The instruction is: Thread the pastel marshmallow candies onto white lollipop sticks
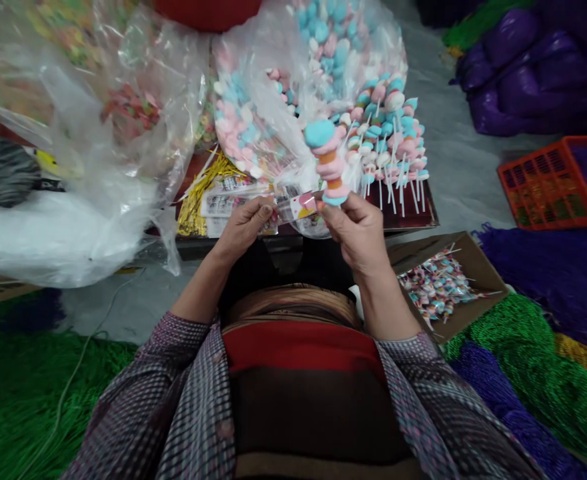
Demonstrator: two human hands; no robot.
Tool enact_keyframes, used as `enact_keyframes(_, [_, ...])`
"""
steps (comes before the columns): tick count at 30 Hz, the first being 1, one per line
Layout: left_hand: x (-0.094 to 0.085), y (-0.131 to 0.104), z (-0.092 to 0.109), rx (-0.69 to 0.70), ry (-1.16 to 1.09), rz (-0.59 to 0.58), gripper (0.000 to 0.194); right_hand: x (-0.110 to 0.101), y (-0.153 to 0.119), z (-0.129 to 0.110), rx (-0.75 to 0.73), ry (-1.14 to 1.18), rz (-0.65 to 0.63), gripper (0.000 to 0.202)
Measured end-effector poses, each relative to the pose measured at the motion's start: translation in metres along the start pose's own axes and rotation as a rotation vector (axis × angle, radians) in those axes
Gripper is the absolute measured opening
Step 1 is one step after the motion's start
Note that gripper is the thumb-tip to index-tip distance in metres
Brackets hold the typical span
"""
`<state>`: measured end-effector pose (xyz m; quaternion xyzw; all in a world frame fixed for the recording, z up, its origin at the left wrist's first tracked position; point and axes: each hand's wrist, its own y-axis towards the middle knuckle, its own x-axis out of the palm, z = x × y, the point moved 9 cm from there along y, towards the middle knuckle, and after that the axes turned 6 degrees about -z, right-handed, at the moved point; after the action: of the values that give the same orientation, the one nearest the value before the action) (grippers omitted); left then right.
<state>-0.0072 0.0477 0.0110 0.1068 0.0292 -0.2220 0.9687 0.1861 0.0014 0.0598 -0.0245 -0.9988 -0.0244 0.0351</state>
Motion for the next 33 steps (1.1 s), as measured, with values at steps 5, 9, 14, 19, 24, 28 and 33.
enact_keyframes(5, [0.006, 0.004, 0.019, 0.056, 0.179, -0.039, 0.055, 0.025, -0.002, 0.009, -0.008, -0.039, -0.204, 0.035])
enact_keyframes(9, [0.006, 0.005, 0.022, 0.059, 0.211, -0.026, 0.058, 0.024, -0.002, 0.011, -0.064, -0.193, -0.2, 0.025])
enact_keyframes(14, [0.009, 0.005, 0.018, 0.017, 0.258, -0.031, 0.06, 0.01, -0.001, 0.0, -0.158, -0.301, -0.055, 0.028])
enact_keyframes(19, [0.012, 0.004, 0.011, -0.038, 0.163, -0.037, 0.06, 0.022, 0.004, 0.01, -0.101, -0.172, -0.171, 0.028])
enact_keyframes(24, [0.003, 0.004, 0.008, -0.041, 0.089, 0.019, 0.061, 0.027, 0.006, 0.017, -0.057, -0.059, -0.192, 0.039])
enact_keyframes(28, [-0.008, 0.005, -0.008, -0.09, -0.121, 0.099, 0.055, 0.011, 0.002, 0.006, -0.024, -0.009, -0.09, 0.035])
enact_keyframes(33, [-0.011, 0.001, -0.013, -0.053, -0.379, 0.071, 0.054, -0.023, -0.013, -0.015, 0.025, -0.05, -0.072, 0.022])
